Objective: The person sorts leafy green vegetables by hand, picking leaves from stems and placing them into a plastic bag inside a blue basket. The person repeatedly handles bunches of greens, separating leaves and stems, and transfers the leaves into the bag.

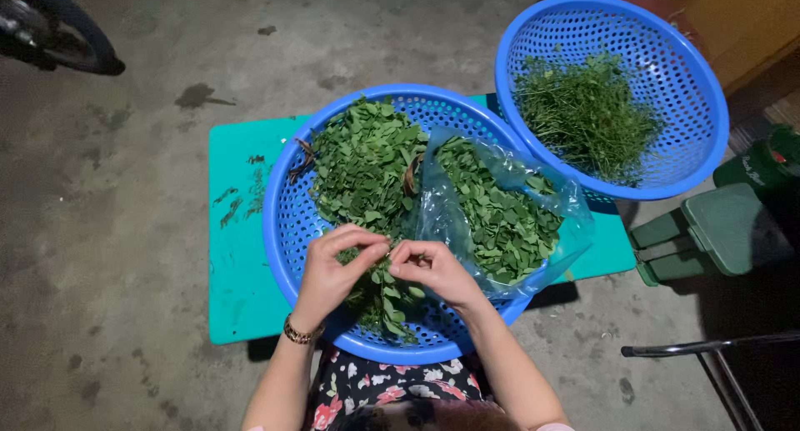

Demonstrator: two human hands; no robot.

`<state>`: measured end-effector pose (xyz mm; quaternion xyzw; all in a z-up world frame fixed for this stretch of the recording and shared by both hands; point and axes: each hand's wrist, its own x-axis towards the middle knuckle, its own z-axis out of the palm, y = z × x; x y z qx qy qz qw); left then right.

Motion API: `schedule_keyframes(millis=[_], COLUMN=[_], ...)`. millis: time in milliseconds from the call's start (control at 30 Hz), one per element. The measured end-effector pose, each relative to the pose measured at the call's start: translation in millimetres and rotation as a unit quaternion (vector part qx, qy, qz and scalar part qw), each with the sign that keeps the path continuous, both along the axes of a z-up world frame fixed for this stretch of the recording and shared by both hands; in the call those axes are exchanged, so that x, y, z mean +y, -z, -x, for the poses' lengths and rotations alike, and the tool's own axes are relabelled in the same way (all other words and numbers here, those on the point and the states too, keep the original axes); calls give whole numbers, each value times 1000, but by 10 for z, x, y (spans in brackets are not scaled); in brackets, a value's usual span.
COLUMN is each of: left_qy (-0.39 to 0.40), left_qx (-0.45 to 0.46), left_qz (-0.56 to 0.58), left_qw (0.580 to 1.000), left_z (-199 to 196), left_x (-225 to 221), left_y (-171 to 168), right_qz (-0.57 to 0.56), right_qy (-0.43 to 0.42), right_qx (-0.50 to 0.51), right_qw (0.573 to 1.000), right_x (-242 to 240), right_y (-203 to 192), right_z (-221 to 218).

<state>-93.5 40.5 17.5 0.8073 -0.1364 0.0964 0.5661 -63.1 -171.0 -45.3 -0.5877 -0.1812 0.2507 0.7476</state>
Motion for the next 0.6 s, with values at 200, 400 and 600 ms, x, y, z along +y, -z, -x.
schedule_keyframes(millis=[200,400,600], left_qy=[12,-20,-115], left_qx=[51,82,6], left_qz=[103,191,139], left_qw=[993,978,984], left_z=[-176,-275,-265], left_x=[-108,-106,-131], left_y=[224,441,570], right_qz=[52,-84,57], right_qy=[49,-23,56], right_qx=[-88,73,-7], right_qw=[994,994,997], right_x=[-51,208,398], right_y=[-153,-106,-8], right_z=[-62,-76,62])
